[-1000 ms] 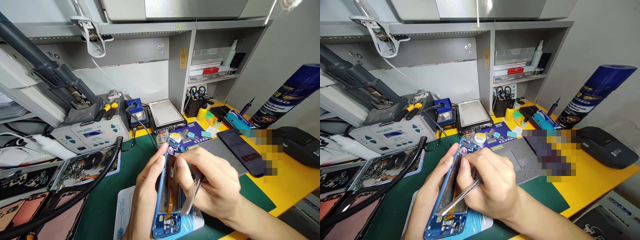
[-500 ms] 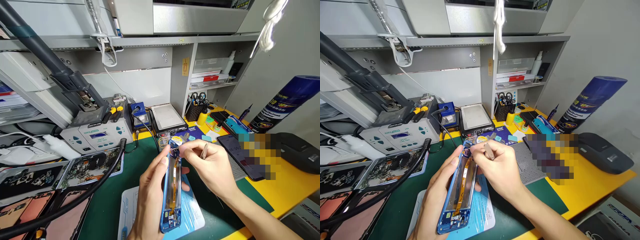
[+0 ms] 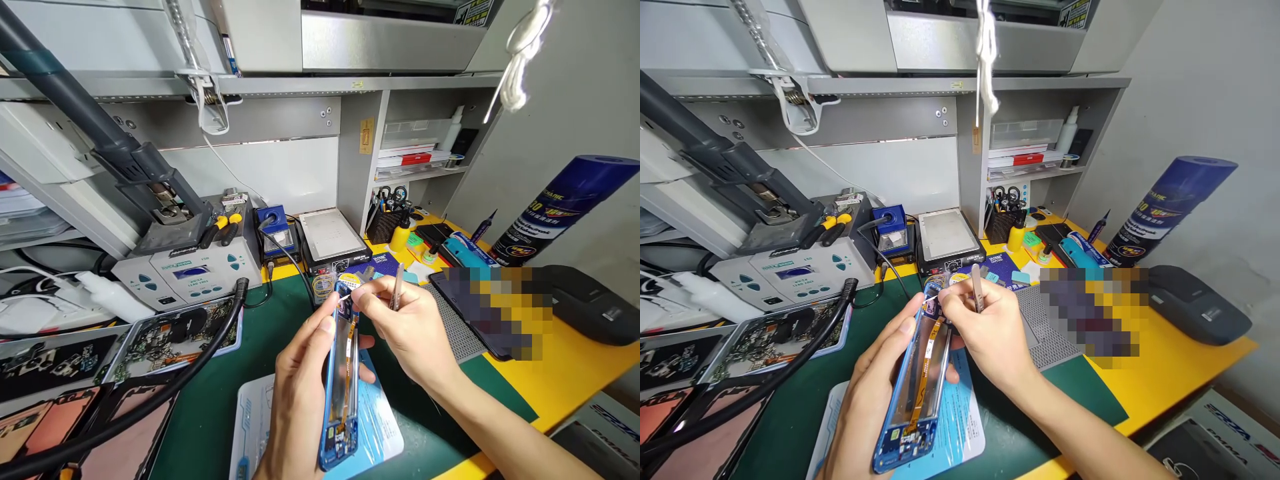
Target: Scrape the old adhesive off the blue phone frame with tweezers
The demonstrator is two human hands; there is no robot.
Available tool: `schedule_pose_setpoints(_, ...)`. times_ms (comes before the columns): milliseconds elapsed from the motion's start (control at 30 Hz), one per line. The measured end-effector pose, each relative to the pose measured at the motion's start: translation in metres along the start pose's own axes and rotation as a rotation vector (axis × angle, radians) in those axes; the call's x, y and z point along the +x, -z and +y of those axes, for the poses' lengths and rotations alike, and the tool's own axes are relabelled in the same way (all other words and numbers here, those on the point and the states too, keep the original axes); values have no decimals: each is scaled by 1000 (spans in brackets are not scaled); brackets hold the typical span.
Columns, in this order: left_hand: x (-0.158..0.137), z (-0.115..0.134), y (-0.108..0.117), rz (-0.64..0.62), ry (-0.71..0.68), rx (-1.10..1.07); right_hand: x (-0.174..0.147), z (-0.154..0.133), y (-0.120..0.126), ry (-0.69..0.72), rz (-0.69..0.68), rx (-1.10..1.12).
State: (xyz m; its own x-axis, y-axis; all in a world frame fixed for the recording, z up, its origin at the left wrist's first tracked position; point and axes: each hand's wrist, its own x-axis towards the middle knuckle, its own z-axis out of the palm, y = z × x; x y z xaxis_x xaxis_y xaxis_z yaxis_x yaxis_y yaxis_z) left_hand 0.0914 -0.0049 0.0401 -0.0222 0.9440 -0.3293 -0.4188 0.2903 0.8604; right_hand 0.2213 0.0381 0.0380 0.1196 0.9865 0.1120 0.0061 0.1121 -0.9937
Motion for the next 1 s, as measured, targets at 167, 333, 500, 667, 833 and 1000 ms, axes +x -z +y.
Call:
schedule_pose_setpoints(167, 0, 2, -2, 22, 3, -13, 0, -6, 1, 4, -4, 2)
schedule_pose_setpoints(333, -1, 2, -1, 37, 21, -20, 1, -6, 5, -15, -73, 65)
schedule_pose_setpoints(500, -3, 5, -3, 52, 10, -74, 4, -2, 10, -111, -152, 158)
schedule_pose_setpoints(667, -5, 7, -5, 51, -5, -127, 7, -4, 11, -219, -243, 277)
schedule_pose_setpoints(833, -3, 7, -2, 30, -17, -80, 8, -8, 13, -292, -282, 359)
schedule_pose_setpoints(1000, -1, 8, 2, -13, 26, -78, 9, -10, 15, -347, -307, 390)
